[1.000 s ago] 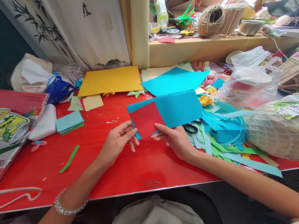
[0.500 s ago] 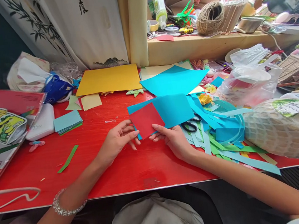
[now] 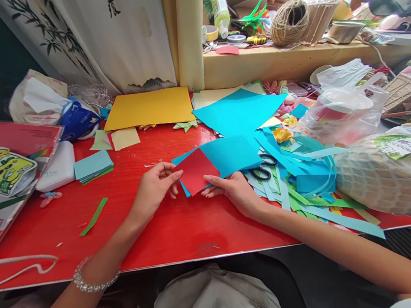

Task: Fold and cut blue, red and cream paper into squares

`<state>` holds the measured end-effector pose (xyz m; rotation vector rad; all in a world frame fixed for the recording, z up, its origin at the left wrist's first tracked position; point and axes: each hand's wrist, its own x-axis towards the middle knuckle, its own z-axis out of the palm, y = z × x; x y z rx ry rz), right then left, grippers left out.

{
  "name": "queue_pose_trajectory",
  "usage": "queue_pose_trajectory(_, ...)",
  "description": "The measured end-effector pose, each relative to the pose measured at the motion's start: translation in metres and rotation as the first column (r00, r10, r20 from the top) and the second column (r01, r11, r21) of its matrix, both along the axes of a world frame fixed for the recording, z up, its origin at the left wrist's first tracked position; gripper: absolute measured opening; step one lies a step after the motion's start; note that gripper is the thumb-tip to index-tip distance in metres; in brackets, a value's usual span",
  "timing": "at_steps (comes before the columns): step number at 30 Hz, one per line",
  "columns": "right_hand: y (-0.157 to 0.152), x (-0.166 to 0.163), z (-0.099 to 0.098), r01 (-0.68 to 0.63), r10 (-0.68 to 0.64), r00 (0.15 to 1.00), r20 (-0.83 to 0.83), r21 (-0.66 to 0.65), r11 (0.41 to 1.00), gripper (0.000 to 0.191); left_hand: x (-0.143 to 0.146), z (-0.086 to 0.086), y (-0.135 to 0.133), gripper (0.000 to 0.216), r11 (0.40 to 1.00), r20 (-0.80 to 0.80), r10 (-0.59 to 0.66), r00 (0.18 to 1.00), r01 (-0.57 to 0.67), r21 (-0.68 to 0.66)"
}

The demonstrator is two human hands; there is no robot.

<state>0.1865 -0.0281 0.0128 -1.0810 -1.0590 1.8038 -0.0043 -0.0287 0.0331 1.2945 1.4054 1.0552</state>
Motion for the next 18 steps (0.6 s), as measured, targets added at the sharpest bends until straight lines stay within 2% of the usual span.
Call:
queue_pose_trajectory(9,0.005,0.002,-0.003,-0.064,0.064,0.998,0.005,0.021,0.998,0.029,-0.021,-0.004,0.008,0.026,0.996,-0.262,0.053,0.964,-0.034,0.077)
queue_pose_trajectory(18,0.003,0.002,0.000,-0.093,0.092,0.995,0.030,0.021,0.995,0.034,-0.018,0.001,0.007,0.026,0.996,-0.364,0.033,0.931,0.000,0.091)
